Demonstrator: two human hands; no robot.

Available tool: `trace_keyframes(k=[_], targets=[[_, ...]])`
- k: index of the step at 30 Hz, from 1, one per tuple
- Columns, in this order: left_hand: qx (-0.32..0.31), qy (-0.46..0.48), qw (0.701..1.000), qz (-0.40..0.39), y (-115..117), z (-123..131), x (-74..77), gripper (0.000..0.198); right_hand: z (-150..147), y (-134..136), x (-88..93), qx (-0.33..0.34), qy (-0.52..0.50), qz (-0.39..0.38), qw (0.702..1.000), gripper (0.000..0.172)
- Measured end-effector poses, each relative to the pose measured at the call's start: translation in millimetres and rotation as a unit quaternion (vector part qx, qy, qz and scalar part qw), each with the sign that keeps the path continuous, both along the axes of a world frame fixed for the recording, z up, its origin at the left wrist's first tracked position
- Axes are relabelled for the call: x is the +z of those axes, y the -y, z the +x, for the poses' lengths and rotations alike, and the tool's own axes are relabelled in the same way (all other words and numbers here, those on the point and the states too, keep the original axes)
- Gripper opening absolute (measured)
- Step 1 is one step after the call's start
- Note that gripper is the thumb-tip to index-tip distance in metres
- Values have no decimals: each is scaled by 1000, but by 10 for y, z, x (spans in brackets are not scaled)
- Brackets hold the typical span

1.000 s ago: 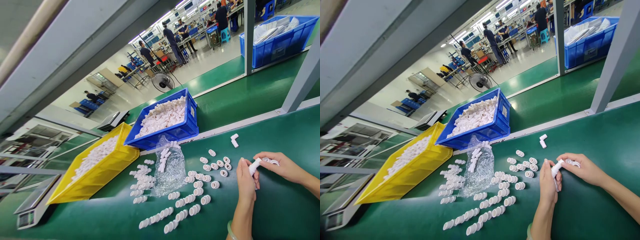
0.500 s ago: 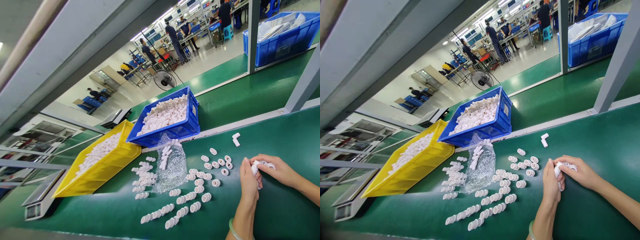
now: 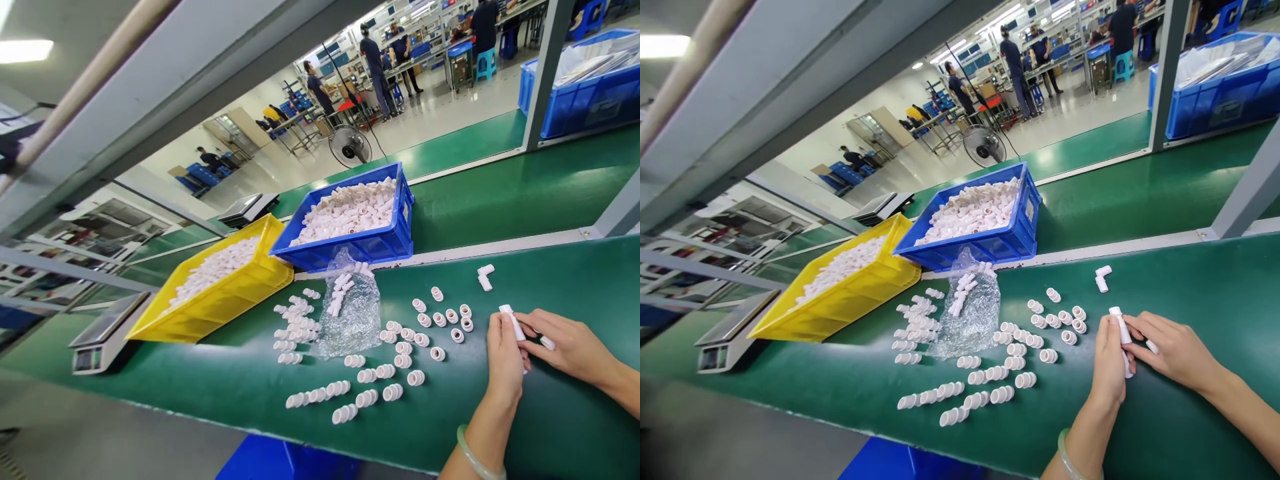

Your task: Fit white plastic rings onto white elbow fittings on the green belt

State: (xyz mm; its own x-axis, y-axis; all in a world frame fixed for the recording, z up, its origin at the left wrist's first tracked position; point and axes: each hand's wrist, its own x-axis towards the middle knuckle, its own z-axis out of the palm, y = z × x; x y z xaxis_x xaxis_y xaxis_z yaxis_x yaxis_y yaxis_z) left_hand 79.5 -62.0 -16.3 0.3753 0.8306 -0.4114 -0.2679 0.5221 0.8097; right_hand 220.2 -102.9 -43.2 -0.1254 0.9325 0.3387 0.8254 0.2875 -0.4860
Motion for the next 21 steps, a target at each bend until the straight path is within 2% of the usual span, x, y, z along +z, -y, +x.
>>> trace_keyframes(k=[3, 9, 12, 17, 19, 21], targets=[[11, 20, 1000, -9, -8, 19, -26, 58, -13, -44, 32, 4, 10, 3, 1000, 30], [37, 88, 992, -80, -26, 43, -30, 51, -96, -164, 76, -3, 65, 27, 998, 37], [46, 124, 985, -116, -46, 44, -23, 46, -86, -302, 182, -4, 33, -4, 999, 36], [47, 201, 940, -271, -90, 40, -5, 31, -105, -871, 625, -21, -38, -116, 992, 39], [54, 205, 926, -314, -88, 48, 7, 22, -179, -1166, 787, 22, -20, -195, 980, 44], [48, 203, 918, -336, -73, 58, 11, 14, -285, -1433, 871, 67, 3, -233, 970, 42]])
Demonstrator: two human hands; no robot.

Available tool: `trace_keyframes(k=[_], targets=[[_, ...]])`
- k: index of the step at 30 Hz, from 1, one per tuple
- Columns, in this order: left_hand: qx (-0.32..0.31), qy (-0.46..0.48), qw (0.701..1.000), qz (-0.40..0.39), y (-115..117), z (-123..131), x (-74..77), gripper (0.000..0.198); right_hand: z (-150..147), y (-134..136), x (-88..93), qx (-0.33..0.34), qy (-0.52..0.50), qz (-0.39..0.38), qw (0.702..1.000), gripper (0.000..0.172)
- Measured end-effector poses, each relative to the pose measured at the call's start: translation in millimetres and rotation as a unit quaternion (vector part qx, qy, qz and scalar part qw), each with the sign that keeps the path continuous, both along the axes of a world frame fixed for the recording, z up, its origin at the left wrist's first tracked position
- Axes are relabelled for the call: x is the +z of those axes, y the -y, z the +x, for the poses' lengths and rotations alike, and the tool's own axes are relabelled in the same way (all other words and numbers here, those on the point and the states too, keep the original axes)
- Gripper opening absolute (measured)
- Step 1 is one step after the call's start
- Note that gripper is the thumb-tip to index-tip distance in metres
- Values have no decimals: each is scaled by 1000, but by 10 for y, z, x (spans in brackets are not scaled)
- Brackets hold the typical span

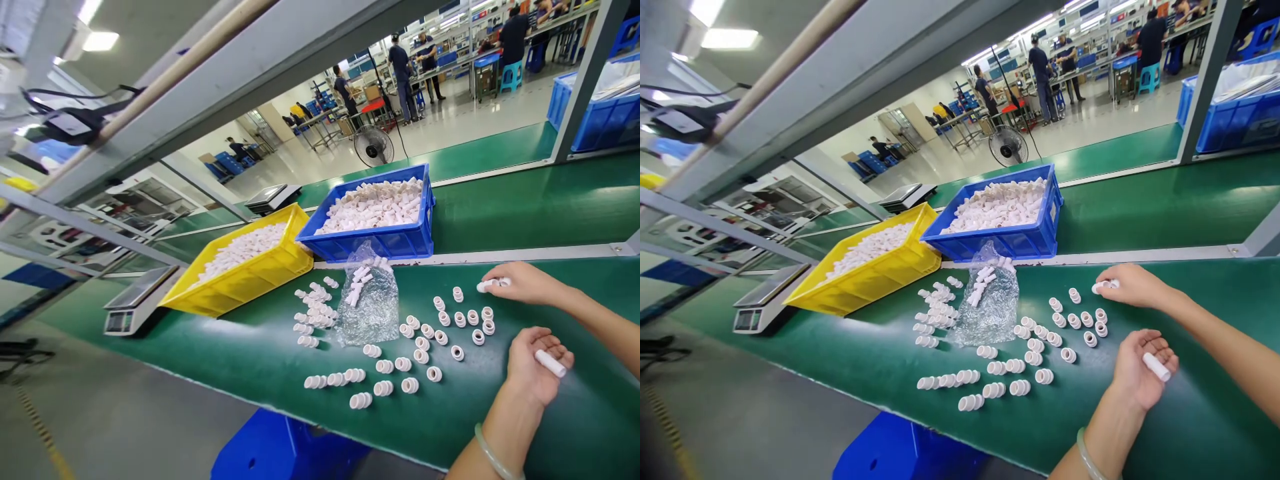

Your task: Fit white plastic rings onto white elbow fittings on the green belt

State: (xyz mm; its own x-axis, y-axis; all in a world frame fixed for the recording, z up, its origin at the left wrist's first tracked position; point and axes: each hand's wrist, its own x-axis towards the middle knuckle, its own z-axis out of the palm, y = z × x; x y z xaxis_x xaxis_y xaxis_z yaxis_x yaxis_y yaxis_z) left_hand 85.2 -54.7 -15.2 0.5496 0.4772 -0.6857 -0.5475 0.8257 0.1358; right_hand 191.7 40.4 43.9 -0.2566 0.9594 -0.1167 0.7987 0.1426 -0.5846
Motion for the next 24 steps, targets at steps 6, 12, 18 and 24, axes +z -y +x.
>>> trace_keyframes(k=[6, 12, 18, 24], targets=[[-32, -1, 998, 54, 62, -6, -74, 32, -296, -426, -111, 89, 50, -56, 993, 26], [-25, -11, 995, 93, 105, 12, -103, 38, -322, -413, -115, 88, 43, -88, 991, 38], [13, -38, 994, 105, 86, 37, -75, 24, -35, -170, -77, 34, -27, -86, 995, 56], [42, -49, 991, 117, 61, 46, -133, 24, 53, 44, -120, 7, 9, -59, 998, 47]])
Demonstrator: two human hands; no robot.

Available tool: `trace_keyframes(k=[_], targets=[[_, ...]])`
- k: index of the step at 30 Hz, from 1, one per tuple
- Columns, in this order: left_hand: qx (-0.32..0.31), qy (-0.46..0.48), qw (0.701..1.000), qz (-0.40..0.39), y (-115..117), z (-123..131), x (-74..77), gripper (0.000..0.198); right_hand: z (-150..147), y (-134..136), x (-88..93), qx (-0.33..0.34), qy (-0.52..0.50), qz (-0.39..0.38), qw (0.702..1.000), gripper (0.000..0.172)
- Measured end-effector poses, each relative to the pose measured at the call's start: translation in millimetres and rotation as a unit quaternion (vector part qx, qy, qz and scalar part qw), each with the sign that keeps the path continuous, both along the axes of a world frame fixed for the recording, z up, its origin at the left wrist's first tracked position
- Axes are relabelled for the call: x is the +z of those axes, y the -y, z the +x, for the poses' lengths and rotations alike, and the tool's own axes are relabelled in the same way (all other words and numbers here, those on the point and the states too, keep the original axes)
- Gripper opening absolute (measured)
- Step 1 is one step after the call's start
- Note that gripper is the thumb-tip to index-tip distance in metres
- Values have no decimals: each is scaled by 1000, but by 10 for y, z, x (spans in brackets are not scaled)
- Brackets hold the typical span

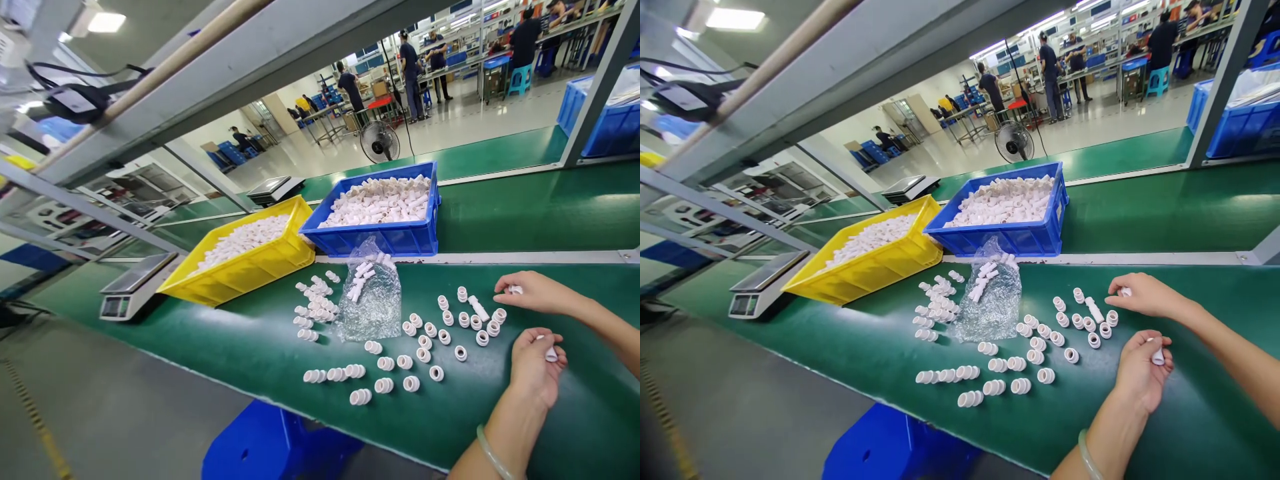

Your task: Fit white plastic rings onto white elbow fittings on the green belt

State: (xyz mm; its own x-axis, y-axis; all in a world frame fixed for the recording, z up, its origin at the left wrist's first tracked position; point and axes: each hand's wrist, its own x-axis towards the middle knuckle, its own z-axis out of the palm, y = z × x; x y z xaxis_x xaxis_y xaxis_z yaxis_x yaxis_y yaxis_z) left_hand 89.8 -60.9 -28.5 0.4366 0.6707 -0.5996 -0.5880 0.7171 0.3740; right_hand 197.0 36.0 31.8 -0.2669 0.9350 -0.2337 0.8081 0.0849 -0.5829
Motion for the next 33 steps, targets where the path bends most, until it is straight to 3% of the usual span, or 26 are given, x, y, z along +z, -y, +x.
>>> trace_keyframes(k=[6, 12, 18, 24, 29, 33], targets=[[-20, -7, 1000, 6, 5, -15, 5, 23, -247, -105, 147, 90, 72, 63, 991, 28], [-34, -12, 999, 11, 15, -9, -34, 23, -324, -329, 199, 247, 100, 57, 962, 46], [-35, -1, 999, 6, 21, 4, -64, 24, -343, -505, 12, 323, 108, 32, 940, 49], [-34, -7, 999, 7, 23, 7, -37, 25, -277, -494, -235, 302, 88, 31, 949, 43], [-36, -7, 999, 4, 23, 0, -28, 30, -148, -426, -218, 259, 13, 13, 966, 25], [-38, -2, 999, 8, 23, 4, -58, 29, -87, -371, -181, 232, -57, -12, 971, 38]])
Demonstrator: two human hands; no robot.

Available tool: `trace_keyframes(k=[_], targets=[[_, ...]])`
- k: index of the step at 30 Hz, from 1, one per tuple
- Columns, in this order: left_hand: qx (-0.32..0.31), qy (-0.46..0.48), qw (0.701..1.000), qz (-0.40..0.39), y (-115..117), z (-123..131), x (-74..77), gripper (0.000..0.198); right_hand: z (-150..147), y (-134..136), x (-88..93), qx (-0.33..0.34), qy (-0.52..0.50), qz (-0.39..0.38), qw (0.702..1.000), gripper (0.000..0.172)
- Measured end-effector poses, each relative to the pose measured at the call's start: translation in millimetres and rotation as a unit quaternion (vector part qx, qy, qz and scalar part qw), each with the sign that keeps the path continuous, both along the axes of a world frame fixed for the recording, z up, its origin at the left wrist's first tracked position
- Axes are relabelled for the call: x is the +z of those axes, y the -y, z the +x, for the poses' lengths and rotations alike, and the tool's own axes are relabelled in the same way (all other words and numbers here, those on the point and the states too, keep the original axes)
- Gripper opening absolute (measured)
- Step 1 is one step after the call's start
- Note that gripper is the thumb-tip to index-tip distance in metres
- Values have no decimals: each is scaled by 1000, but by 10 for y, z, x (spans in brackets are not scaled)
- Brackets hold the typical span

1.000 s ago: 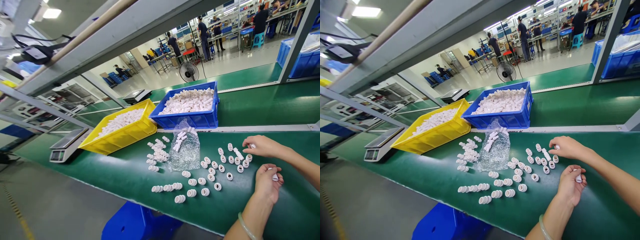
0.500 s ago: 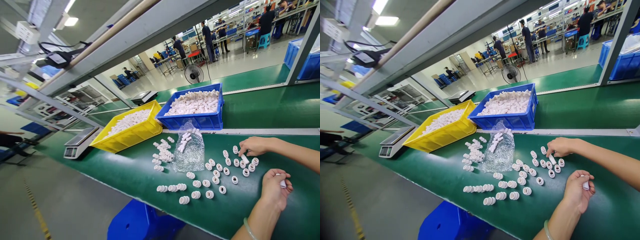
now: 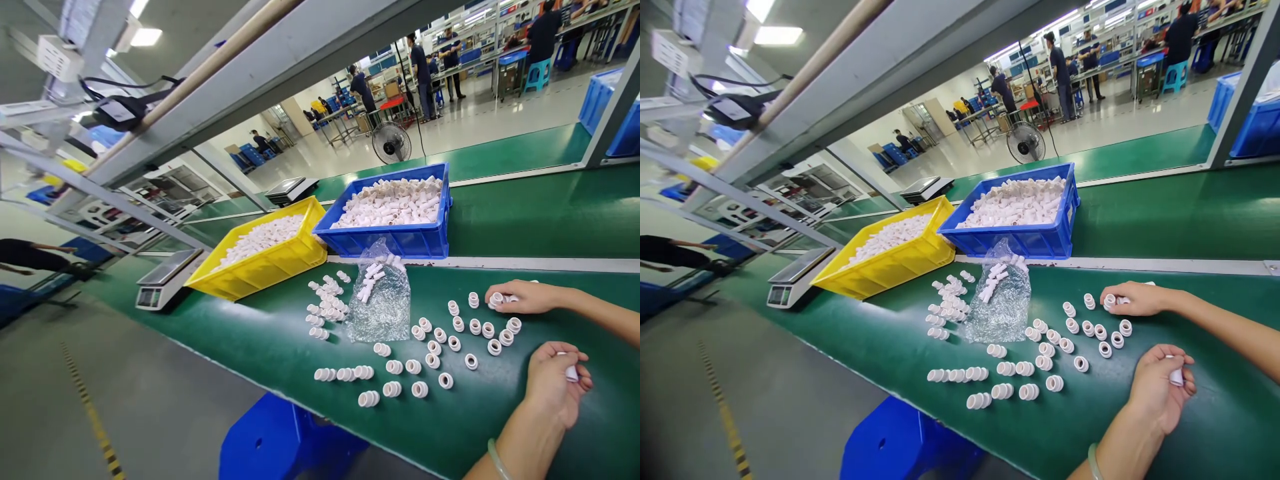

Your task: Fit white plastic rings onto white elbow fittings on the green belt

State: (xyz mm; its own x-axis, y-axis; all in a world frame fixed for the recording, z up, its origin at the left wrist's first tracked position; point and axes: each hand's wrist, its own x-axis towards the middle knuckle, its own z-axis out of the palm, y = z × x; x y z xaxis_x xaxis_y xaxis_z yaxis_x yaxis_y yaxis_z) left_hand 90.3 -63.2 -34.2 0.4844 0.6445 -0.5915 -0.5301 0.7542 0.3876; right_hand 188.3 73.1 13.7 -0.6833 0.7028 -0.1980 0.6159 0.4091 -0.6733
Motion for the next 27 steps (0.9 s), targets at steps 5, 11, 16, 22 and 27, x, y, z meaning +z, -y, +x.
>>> trace_keyframes(k=[5, 11, 16, 22, 27], targets=[[2, -10, 1000, 5, 0, -3, -8, 26, -43, 7, -72, -10, -18, -25, 999, 43], [4, -20, 1000, 3, -17, -24, 16, 24, 63, 40, 93, -47, -4, -16, 999, 46], [-4, -25, 1000, -11, -28, -29, 34, 26, 431, 222, 70, -161, 50, 47, 984, 43], [16, -26, 1000, 1, -14, -30, 60, 25, 523, 569, -491, -308, 164, 129, 928, 54], [22, -37, 999, 22, -9, -24, 68, 24, 432, 760, -744, -344, 154, 178, 909, 44]])
